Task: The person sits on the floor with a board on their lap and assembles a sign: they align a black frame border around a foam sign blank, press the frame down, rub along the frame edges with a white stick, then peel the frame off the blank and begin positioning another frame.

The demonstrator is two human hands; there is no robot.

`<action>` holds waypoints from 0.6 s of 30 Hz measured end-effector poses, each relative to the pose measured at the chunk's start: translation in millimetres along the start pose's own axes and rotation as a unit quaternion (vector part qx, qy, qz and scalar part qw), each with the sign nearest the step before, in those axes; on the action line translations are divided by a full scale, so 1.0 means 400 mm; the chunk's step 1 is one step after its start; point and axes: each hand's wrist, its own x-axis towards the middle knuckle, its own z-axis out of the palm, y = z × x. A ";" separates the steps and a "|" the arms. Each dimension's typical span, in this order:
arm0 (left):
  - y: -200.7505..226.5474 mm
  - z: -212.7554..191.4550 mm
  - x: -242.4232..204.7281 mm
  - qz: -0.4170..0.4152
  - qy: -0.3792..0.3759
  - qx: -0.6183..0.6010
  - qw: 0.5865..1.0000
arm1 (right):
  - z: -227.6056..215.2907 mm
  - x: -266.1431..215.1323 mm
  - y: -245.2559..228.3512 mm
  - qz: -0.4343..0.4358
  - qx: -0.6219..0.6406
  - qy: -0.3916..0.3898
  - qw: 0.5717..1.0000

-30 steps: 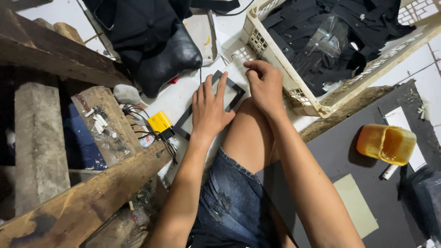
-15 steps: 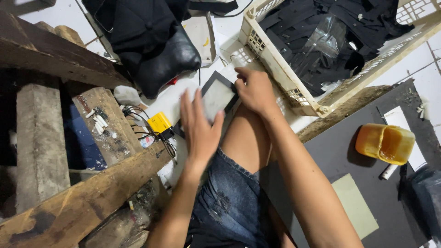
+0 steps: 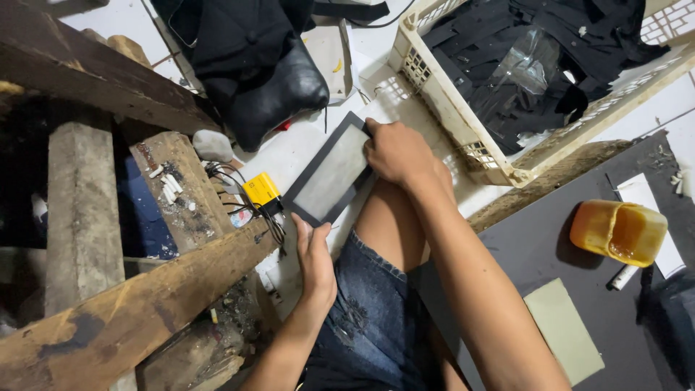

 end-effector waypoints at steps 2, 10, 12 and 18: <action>0.000 -0.002 0.006 0.002 -0.002 -0.001 1.000 | -0.001 -0.002 -0.003 0.004 0.003 0.006 1.000; -0.008 -0.015 0.012 0.012 -0.007 0.050 0.999 | 0.007 -0.001 -0.001 0.014 0.020 0.017 1.000; 0.003 -0.015 0.008 0.023 -0.002 0.071 0.997 | 0.014 0.002 0.005 0.012 0.019 0.028 0.999; 0.056 -0.011 -0.060 0.063 -0.006 0.093 0.994 | -0.036 -0.064 -0.024 -0.017 0.110 0.124 0.986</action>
